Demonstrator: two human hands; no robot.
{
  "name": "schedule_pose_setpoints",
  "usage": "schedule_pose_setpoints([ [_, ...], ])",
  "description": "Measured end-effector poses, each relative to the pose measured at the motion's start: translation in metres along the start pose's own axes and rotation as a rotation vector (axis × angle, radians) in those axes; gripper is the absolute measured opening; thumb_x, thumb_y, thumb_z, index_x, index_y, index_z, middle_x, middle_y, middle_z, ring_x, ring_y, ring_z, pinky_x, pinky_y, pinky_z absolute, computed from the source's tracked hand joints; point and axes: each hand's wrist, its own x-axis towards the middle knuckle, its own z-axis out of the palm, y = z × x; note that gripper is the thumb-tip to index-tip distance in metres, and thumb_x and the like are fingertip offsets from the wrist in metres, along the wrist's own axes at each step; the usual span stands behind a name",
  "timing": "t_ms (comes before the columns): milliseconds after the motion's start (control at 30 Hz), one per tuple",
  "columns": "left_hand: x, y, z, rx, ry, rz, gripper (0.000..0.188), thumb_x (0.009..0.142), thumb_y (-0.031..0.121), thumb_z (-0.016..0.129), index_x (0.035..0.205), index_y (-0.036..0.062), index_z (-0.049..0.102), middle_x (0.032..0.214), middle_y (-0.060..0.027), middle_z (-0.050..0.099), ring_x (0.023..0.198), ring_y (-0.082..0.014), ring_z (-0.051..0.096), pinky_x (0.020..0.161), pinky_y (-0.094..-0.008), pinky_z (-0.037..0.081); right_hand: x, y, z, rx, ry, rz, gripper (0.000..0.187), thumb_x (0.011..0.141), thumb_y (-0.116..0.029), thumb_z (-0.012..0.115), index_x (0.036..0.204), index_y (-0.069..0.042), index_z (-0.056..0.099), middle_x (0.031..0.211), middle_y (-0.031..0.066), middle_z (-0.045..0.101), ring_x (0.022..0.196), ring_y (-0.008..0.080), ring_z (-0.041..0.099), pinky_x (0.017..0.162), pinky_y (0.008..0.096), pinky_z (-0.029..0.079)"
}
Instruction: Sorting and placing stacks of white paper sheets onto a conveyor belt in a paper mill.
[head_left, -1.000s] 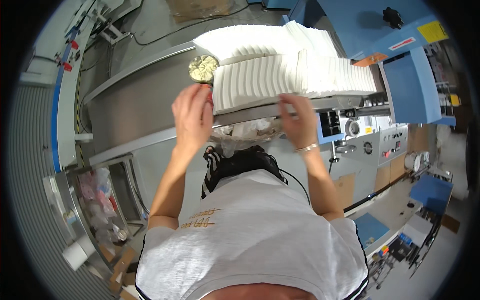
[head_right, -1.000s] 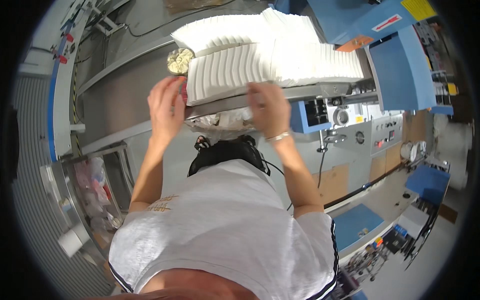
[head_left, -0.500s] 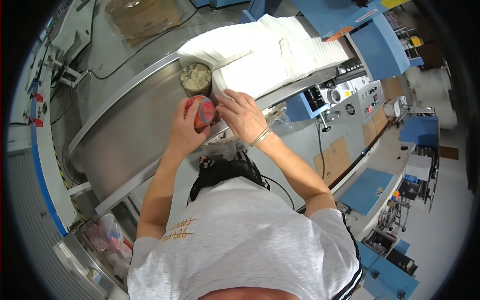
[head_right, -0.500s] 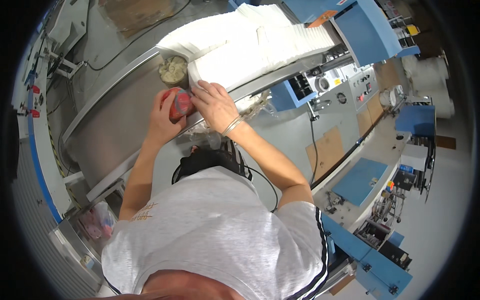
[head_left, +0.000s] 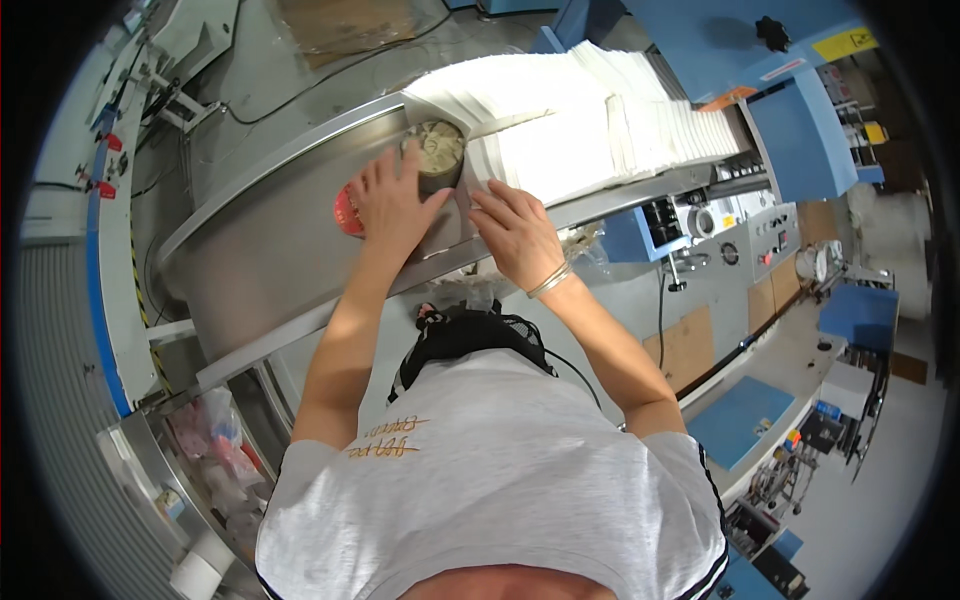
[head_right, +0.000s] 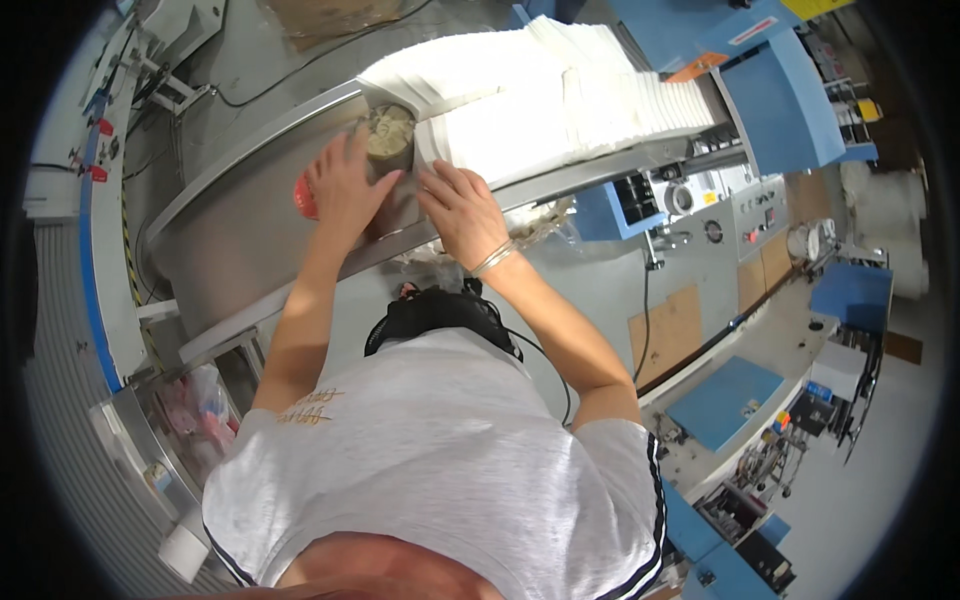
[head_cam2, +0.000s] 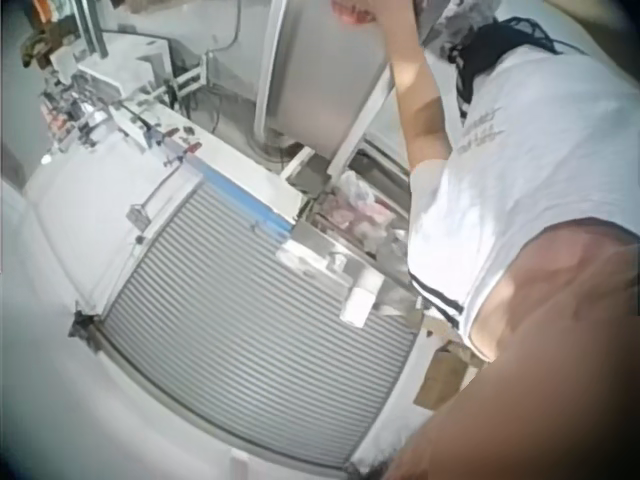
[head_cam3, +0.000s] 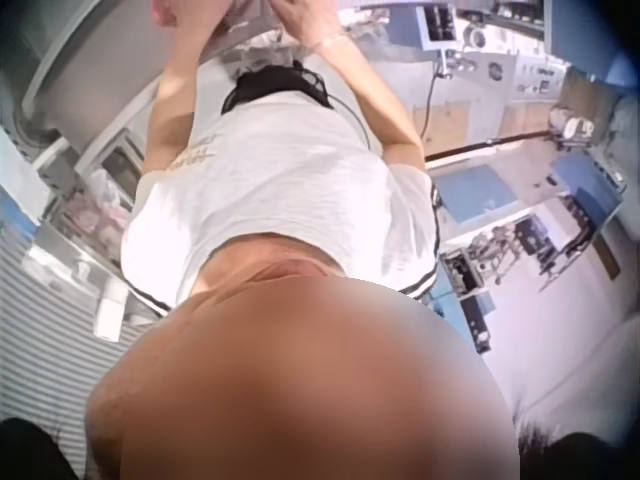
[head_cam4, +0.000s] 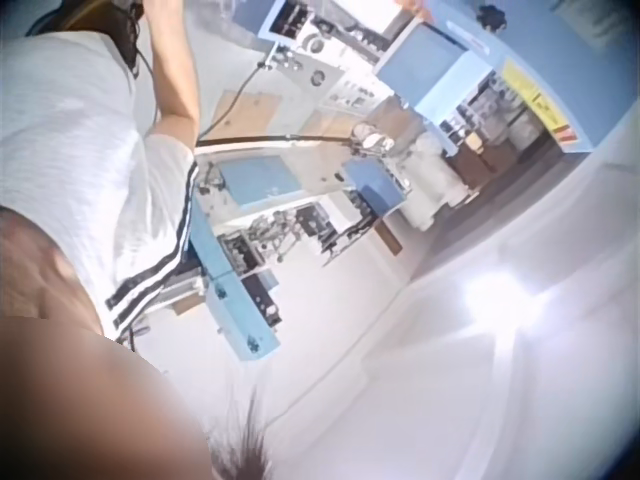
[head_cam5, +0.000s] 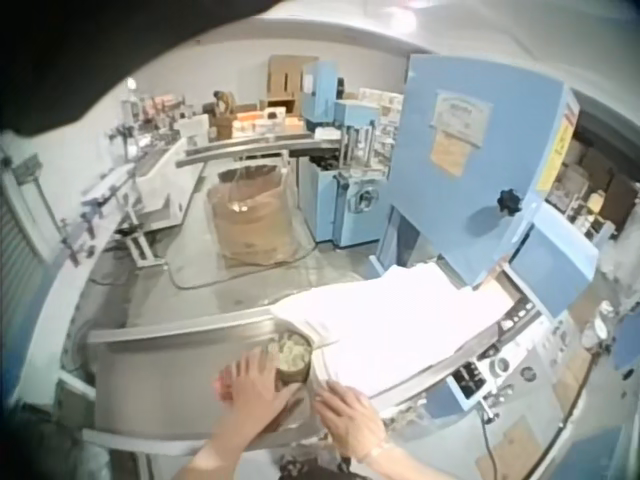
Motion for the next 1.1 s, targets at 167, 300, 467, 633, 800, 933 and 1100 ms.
schedule_pose_setpoints([
  [167,0.026,-0.016,0.012,0.01,-0.139,-0.044,0.063,0.073,0.024,0.071,0.13,0.0163,0.047,0.124,-0.0139,0.049,0.105,-0.03,0.053,0.089,-0.0463,0.034,-0.004,0.002,0.008,-0.07,-0.003,-0.047,0.025,0.076,-0.007,0.058,0.1,-0.007,0.062,0.121,0.0048,0.056,0.121,0.0248,0.046,0.097,0.0383,0.037],
  [300,0.051,-0.042,0.016,-0.034,-0.21,-0.074,0.06,0.076,0.012,0.065,0.133,0.0185,0.046,0.133,-0.0109,0.046,0.11,-0.0287,0.053,0.09,-0.0484,0.034,-0.001,-0.002,0.006,-0.069,-0.003,-0.052,0.025,0.076,-0.006,0.057,0.101,-0.007,0.061,0.12,0.0047,0.056,0.121,0.0248,0.046,0.098,0.0382,0.037],
  [467,0.031,-0.034,-0.013,0.034,-0.11,-0.226,0.071,0.075,0.028,0.07,0.138,0.0178,0.04,0.141,-0.0179,0.037,0.122,-0.036,0.044,0.096,-0.0504,0.034,-0.001,0.002,0.005,-0.07,0.016,-0.02,0.025,0.077,-0.005,0.056,0.101,-0.007,0.061,0.12,0.0046,0.056,0.121,0.0248,0.046,0.097,0.0384,0.038],
  [633,-0.017,-0.043,-0.022,-0.093,-0.295,-0.378,0.071,0.076,0.042,0.068,0.134,0.0097,0.041,0.134,-0.0226,0.04,0.117,-0.0435,0.042,0.09,-0.0512,0.042,0.0,0.003,0.008,-0.046,0.024,-0.013,0.025,0.077,-0.005,0.056,0.101,-0.007,0.061,0.119,0.0051,0.057,0.12,0.0252,0.047,0.096,0.0389,0.038],
  [800,0.019,-0.057,-0.007,0.238,0.264,-0.222,0.047,0.082,0.032,0.063,0.117,0.0037,0.05,0.121,-0.0221,0.049,0.106,-0.0425,0.046,0.082,-0.0525,0.043,-0.003,0.004,0.008,-0.047,0.051,-0.022,0.027,0.076,-0.004,0.055,0.103,-0.007,0.06,0.118,0.006,0.057,0.12,0.0256,0.047,0.096,0.0387,0.038],
  [933,-0.024,-0.003,-0.003,-0.49,-0.437,-0.174,0.052,0.079,0.017,0.064,0.124,0.0008,0.044,0.118,-0.0255,0.05,0.106,-0.0397,0.051,0.088,-0.0447,0.043,-0.002,0.006,0.011,-0.003,0.035,-0.008,0.029,0.075,-0.009,0.062,0.103,-0.009,0.06,0.12,0.006,0.057,0.121,0.0254,0.046,0.097,0.0383,0.037],
  [1100,-0.049,0.043,0.027,-1.014,-0.403,-0.115,0.062,0.077,0.01,0.066,0.131,-0.0002,0.037,0.12,-0.0267,0.052,0.112,-0.0421,0.05,0.092,-0.0418,0.042,-0.021,0.006,-0.025,0.269,0.239,0.196,0.03,0.072,-0.006,0.067,0.102,-0.009,0.064,0.102,0.0094,0.062,0.097,0.0272,0.059,0.081,0.0381,0.047],
])
